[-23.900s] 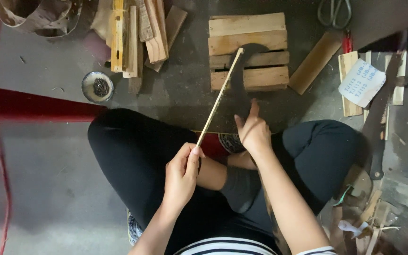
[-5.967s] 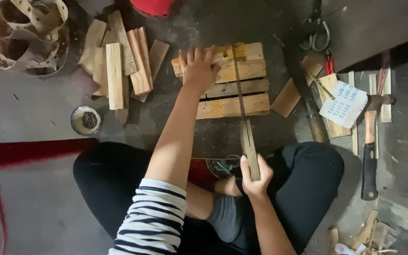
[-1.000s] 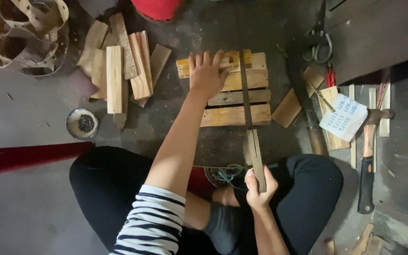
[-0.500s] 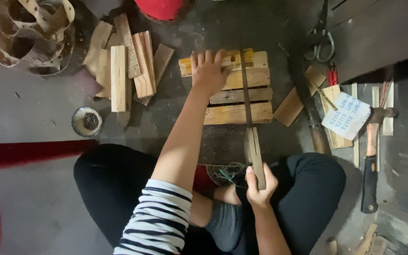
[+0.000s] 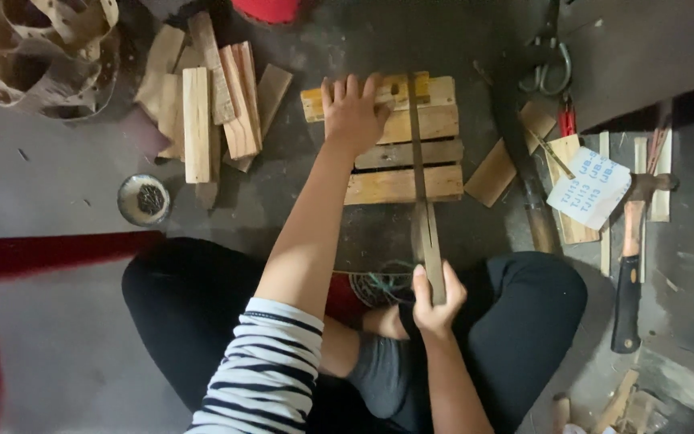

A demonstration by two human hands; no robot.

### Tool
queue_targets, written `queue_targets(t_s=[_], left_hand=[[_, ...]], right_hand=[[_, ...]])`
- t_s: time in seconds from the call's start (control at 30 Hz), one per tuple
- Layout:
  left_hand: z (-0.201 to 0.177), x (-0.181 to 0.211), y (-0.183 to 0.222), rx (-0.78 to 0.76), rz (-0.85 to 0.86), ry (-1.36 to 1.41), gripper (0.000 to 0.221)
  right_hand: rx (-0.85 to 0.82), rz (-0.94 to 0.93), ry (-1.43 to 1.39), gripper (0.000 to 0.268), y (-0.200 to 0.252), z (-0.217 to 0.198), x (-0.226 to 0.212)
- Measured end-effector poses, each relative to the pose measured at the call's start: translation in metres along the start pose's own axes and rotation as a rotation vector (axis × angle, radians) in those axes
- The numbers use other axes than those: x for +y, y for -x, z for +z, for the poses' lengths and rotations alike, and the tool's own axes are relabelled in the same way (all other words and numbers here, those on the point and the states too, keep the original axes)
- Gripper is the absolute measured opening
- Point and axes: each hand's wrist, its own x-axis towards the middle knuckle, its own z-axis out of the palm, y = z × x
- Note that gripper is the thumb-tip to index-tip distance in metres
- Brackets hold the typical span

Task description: Shaping a wooden rod using a sickle and cutting a small wooden crate with a hand saw while sitting on the floor.

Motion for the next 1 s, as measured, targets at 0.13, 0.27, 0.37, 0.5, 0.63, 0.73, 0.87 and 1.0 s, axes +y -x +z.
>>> queue_targets(t_s=[0.13, 0.27, 0.37, 0.5, 0.63, 0.73, 0.87, 1.0], left_hand=[[-0.001, 0.0, -0.001, -0.052, -0.019, 0.004, 0.062], [-0.001, 0.001, 0.0, -0.038, -0.014, -0.015, 0.06], [-0.001, 0.002, 0.003, -0.016, -0.009, 0.009, 0.061], [-0.004, 0.001, 0.0, -0.033, -0.016, 0.024, 0.061], [-0.004, 0.001, -0.003, -0.054, -0.026, 0.009, 0.063], [-0.005, 0.002, 0.002, -0.073, -0.019, -0.004, 0.056], [-0.002, 0.001, 0.0, -0.029, -0.013, 0.001, 0.058], [-0.013, 0.004, 0.003, -0.058, -0.021, 0.023, 0.057]], right_hand=[[0.004, -0.009, 0.031, 0.011, -0.002, 0.004, -0.004], [0.0, -0.088, 0.152, 0.014, 0.007, -0.003, 0.003], [0.0, -0.081, 0.189, 0.018, 0.0, 0.003, -0.003], [-0.006, -0.03, 0.154, 0.021, -0.008, 0.01, -0.016], [-0.008, 0.044, 0.11, 0.011, -0.004, 0.005, -0.015], [0.021, 0.055, 0.113, 0.019, -0.006, 0.006, -0.015], [0.08, -0.012, 0.161, 0.019, -0.005, 0.007, -0.01], [0.087, -0.013, 0.148, 0.018, 0.005, 0.002, -0.003]])
